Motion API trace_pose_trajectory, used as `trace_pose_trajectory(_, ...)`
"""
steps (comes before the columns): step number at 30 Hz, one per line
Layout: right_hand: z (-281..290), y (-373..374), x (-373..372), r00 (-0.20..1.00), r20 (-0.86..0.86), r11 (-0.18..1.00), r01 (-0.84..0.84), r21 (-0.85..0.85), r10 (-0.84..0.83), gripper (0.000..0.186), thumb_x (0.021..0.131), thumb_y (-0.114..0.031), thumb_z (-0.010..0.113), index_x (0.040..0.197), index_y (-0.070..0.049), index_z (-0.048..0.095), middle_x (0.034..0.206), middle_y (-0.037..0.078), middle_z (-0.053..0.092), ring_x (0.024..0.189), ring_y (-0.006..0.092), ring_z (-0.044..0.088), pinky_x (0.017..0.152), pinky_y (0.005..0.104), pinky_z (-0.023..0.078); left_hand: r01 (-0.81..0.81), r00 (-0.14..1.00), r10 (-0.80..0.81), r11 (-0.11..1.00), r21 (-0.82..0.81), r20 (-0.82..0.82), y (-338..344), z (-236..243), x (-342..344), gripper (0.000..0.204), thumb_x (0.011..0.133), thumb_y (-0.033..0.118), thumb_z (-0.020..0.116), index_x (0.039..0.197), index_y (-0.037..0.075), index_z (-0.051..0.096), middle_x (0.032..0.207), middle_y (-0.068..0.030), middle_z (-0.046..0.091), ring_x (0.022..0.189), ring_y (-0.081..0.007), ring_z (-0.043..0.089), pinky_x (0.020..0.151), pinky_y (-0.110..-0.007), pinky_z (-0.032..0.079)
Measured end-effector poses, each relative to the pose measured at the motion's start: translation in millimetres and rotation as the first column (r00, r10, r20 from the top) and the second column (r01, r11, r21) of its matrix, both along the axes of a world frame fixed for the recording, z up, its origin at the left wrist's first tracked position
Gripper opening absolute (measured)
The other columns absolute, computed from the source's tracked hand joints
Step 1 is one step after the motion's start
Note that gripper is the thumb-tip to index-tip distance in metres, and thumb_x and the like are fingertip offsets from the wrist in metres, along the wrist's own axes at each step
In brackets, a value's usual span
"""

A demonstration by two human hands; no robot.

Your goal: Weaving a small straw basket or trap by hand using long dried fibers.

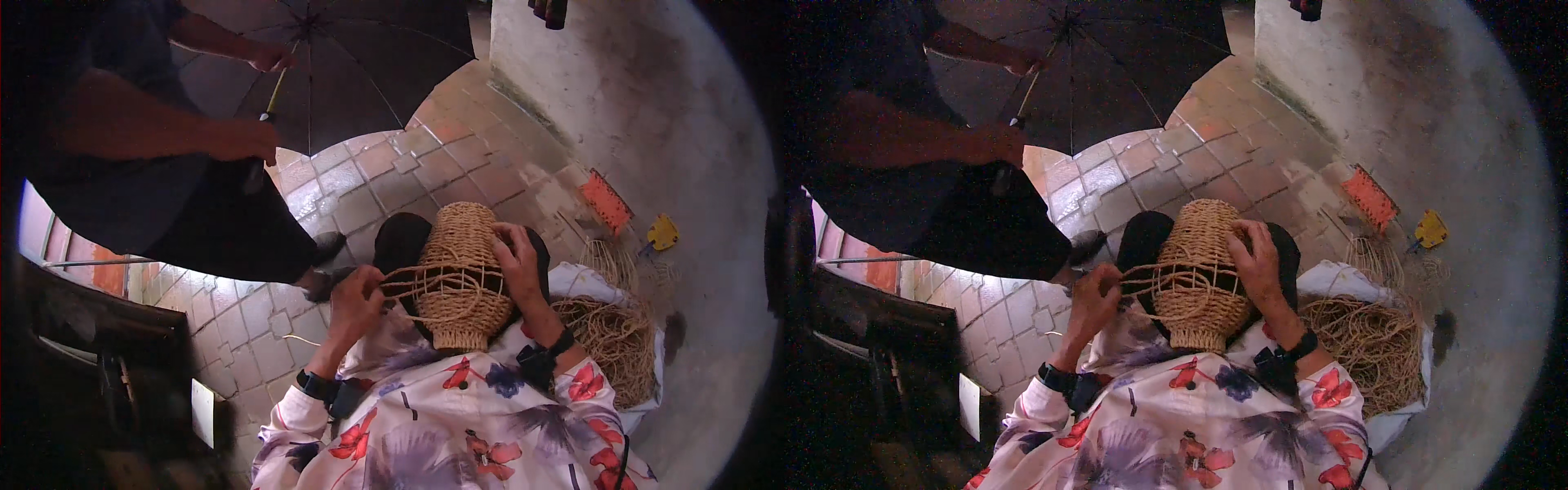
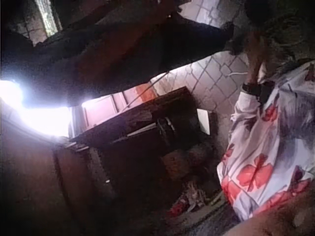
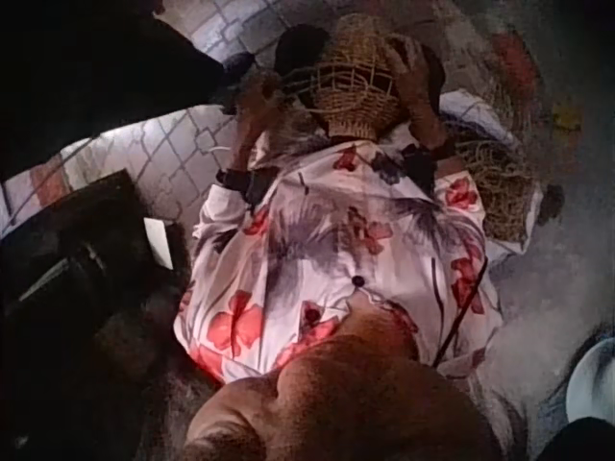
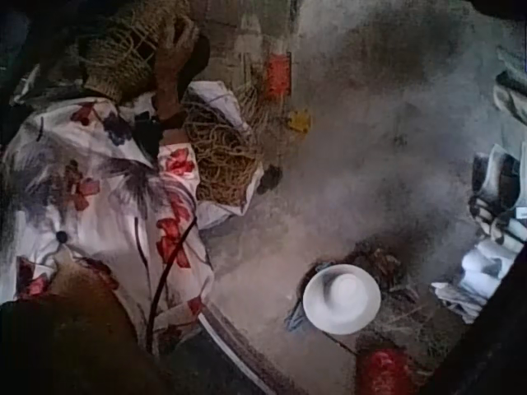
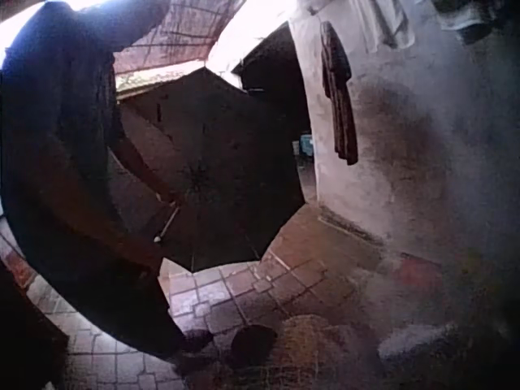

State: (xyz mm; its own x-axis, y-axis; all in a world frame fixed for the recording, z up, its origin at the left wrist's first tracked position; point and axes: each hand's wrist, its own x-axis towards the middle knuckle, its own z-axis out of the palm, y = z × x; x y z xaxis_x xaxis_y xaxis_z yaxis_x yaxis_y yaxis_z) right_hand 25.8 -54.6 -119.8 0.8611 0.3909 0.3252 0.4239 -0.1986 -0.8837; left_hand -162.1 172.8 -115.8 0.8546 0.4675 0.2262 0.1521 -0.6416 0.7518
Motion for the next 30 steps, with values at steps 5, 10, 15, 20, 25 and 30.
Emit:
trace_pose_trajectory(5,-2,-1,1,1.0,-0.022,1.0,0.01,0.008,-0.009,0.026,0.088,-0.017,0.056,0.107,0.001,0.058,0.102,0.011,0.058,0.096,0.0211,0.057,0.086,0.0305,0.044,0.116,0.993,-0.118,0.985,-0.124,-0.007,-24,60,-6,0.023,0.076,0.011,0.065,0.098,0.005,0.062,0.086,-0.01,0.064,0.078,-0.0223,0.064,0.073,-0.035,0.051)
trace_pose_trajectory(10,-6,-4,1,0.996,-0.084,0.998,0.026,0.049,-0.021,0.024,0.088,-0.017,0.057,0.103,0.002,0.059,0.099,0.013,0.058,0.092,0.0244,0.059,0.084,0.0321,0.045,0.729,0.677,-0.718,0.684,-0.018,0.163,-50,149,-26,0.028,0.078,0.021,0.068,0.102,0.007,0.066,0.092,-0.0111,0.065,0.076,-0.0261,0.062,0.068,-0.032,0.049)
trace_pose_trajectory(15,-16,-2,4,0.994,-0.099,0.991,0.055,0.124,-0.042,0.021,0.089,-0.017,0.056,0.097,0.003,0.059,0.095,0.013,0.06,0.089,0.0223,0.059,0.083,0.0313,0.045,0.984,0.105,-0.845,0.164,0.068,0.525,-66,189,-25,0.028,0.078,0.023,0.067,0.101,0.008,0.066,0.092,-0.0117,0.066,0.076,-0.027,0.062,0.067,-0.033,0.049)
trace_pose_trajectory(20,-21,-3,8,0.996,-0.082,0.991,0.038,0.127,-0.027,0.021,0.089,-0.017,0.055,0.097,0.002,0.06,0.094,0.013,0.06,0.087,0.0218,0.059,0.081,0.0308,0.045,0.995,-0.076,-0.805,-0.02,0.101,0.588,-69,197,-24,0.027,0.078,0.023,0.067,0.1,0.007,0.065,0.092,-0.0121,0.065,0.076,-0.0271,0.062,0.067,-0.033,0.049)
trace_pose_trajectory(25,-21,-3,8,0.999,-0.021,0.995,0.03,0.098,-0.028,0.02,0.09,-0.016,0.055,0.097,0.002,0.06,0.093,0.012,0.06,0.086,0.0206,0.059,0.079,0.0308,0.045,0.993,-0.084,-0.791,-0.02,0.112,0.606,-61,199,-26,0.026,0.079,0.023,0.066,0.099,0.007,0.065,0.092,-0.0124,0.065,0.076,-0.0273,0.062,0.067,-0.033,0.049)
trace_pose_trajectory(30,-17,-3,6,0.987,-0.148,0.993,0.072,0.093,-0.058,0.019,0.089,-0.015,0.054,0.096,0.002,0.06,0.092,0.012,0.06,0.086,0.0211,0.059,0.079,0.0312,0.045,0.991,-0.079,-0.783,0.007,0.136,0.617,-54,200,-32,0.025,0.079,0.023,0.066,0.099,0.007,0.065,0.092,-0.0128,0.065,0.076,-0.0274,0.062,0.066,-0.034,0.048)
